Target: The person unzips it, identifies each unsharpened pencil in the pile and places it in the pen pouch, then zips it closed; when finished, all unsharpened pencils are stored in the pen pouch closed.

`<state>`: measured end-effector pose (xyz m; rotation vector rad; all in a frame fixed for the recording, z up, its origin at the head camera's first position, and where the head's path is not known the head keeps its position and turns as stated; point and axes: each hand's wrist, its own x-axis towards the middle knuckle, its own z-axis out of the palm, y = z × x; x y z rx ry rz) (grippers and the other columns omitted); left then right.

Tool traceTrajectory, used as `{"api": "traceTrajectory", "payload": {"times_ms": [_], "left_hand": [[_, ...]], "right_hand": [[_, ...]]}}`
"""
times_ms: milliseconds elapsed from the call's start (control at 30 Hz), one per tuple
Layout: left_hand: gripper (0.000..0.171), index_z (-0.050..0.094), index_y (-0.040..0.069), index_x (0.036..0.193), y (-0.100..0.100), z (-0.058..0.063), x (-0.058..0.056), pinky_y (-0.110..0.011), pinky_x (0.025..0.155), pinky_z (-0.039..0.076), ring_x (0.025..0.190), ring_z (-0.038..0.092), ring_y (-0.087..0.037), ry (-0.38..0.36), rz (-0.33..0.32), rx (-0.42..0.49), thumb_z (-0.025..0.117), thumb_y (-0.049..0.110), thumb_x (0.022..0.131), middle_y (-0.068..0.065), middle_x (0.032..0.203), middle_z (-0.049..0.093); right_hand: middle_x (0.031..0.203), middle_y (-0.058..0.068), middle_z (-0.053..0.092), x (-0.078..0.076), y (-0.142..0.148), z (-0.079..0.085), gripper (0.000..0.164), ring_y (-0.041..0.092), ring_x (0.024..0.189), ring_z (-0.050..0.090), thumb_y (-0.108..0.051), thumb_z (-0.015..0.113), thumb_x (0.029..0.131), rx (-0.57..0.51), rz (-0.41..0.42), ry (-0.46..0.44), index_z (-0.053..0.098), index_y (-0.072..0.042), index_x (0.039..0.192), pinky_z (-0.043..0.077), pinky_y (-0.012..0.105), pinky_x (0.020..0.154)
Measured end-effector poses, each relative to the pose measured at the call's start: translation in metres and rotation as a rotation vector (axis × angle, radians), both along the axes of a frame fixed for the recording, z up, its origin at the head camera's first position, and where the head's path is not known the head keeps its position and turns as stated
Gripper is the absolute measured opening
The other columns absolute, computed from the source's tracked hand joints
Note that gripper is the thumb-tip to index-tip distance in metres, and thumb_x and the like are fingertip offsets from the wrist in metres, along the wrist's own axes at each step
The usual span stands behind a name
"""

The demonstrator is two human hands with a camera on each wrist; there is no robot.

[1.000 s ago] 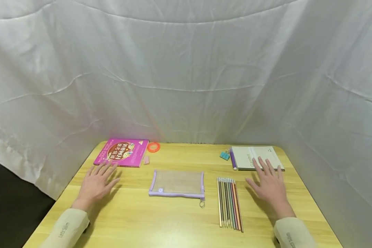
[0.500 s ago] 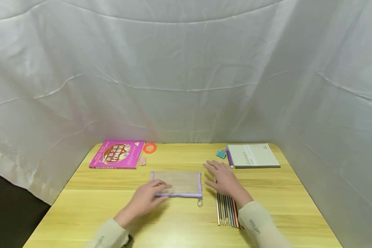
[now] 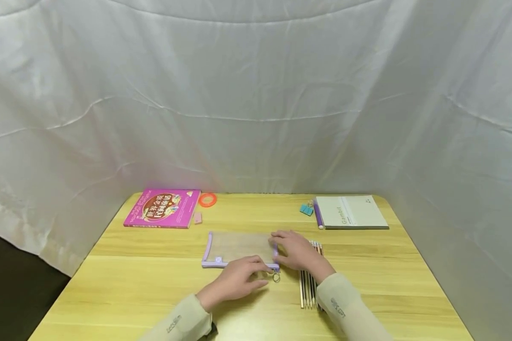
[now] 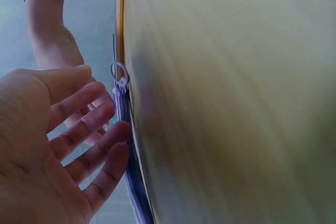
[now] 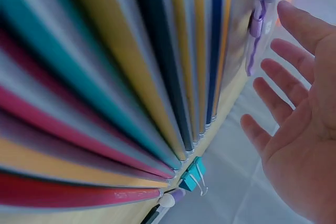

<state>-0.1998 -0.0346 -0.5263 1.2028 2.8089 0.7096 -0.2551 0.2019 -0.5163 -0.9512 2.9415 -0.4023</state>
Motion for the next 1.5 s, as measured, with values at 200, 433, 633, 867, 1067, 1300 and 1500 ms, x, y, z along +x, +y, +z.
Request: {"api": "traceTrajectory", "payload": {"times_ms": [200, 433, 633, 867, 1067, 1300, 1500], "left_hand": [[0.025, 0.075, 0.027, 0.121, 0.011, 0.0, -0.002, -0.016, 0.072, 0.047, 0.076, 0.051, 0.004, -0.031, 0.002, -0.03, 0.07, 0.037, 0.099, 0.011, 0.112, 0.07], [0.018, 0.078, 0.03, 0.112, 0.017, -0.004, -0.002, -0.015, 0.07, 0.044, 0.073, 0.05, 0.005, -0.079, 0.011, -0.041, 0.074, 0.035, 0.095, 0.015, 0.107, 0.068], [0.015, 0.078, 0.029, 0.107, 0.021, -0.008, -0.002, -0.016, 0.067, 0.043, 0.073, 0.049, 0.004, -0.089, 0.015, -0.022, 0.077, 0.033, 0.093, 0.014, 0.102, 0.068], [0.008, 0.074, 0.025, 0.097, 0.025, -0.011, -0.002, -0.017, 0.077, 0.048, 0.083, 0.059, 0.004, -0.136, 0.059, 0.028, 0.078, 0.03, 0.093, 0.015, 0.093, 0.065], [0.006, 0.073, 0.025, 0.091, 0.023, -0.019, -0.006, -0.016, 0.072, 0.045, 0.074, 0.053, 0.007, -0.277, 0.122, 0.211, 0.074, 0.028, 0.096, 0.018, 0.086, 0.064], [0.007, 0.074, 0.026, 0.089, 0.023, -0.028, -0.006, -0.015, 0.069, 0.045, 0.07, 0.052, 0.007, -0.282, 0.166, 0.283, 0.074, 0.029, 0.096, 0.019, 0.083, 0.066], [0.007, 0.074, 0.028, 0.088, 0.025, -0.032, -0.005, -0.015, 0.068, 0.043, 0.067, 0.052, 0.007, -0.27, 0.186, 0.276, 0.075, 0.031, 0.095, 0.021, 0.081, 0.065]], "right_hand": [[0.152, 0.013, 0.055, -0.001, -0.001, -0.002, 0.053, 0.037, 0.141, 0.051, -0.034, 0.076, 0.093, 0.014, -0.012, -0.048, 0.065, -0.01, 0.139, 0.038, 0.058, 0.118], [0.153, 0.014, 0.054, -0.002, -0.002, -0.002, 0.051, 0.039, 0.14, 0.051, -0.033, 0.074, 0.095, 0.024, -0.006, -0.089, 0.065, -0.01, 0.139, 0.04, 0.058, 0.116], [0.153, 0.013, 0.055, -0.003, -0.003, -0.002, 0.049, 0.038, 0.141, 0.051, -0.032, 0.073, 0.096, 0.033, -0.007, -0.099, 0.065, -0.01, 0.139, 0.041, 0.057, 0.116], [0.153, 0.014, 0.054, -0.003, -0.005, -0.001, 0.048, 0.039, 0.142, 0.05, -0.029, 0.074, 0.096, 0.027, -0.022, -0.123, 0.065, -0.008, 0.138, 0.04, 0.057, 0.116], [0.155, 0.014, 0.052, -0.002, -0.005, -0.002, 0.05, 0.04, 0.143, 0.048, -0.031, 0.074, 0.096, 0.021, -0.038, -0.142, 0.064, -0.008, 0.14, 0.038, 0.057, 0.117], [0.156, 0.014, 0.05, -0.003, -0.005, -0.004, 0.052, 0.04, 0.144, 0.047, -0.031, 0.074, 0.096, 0.018, -0.046, -0.167, 0.063, -0.008, 0.141, 0.038, 0.058, 0.117], [0.157, 0.015, 0.05, -0.003, -0.004, -0.003, 0.051, 0.041, 0.144, 0.046, -0.029, 0.073, 0.096, 0.011, -0.041, -0.18, 0.062, -0.008, 0.142, 0.038, 0.058, 0.117]]}}
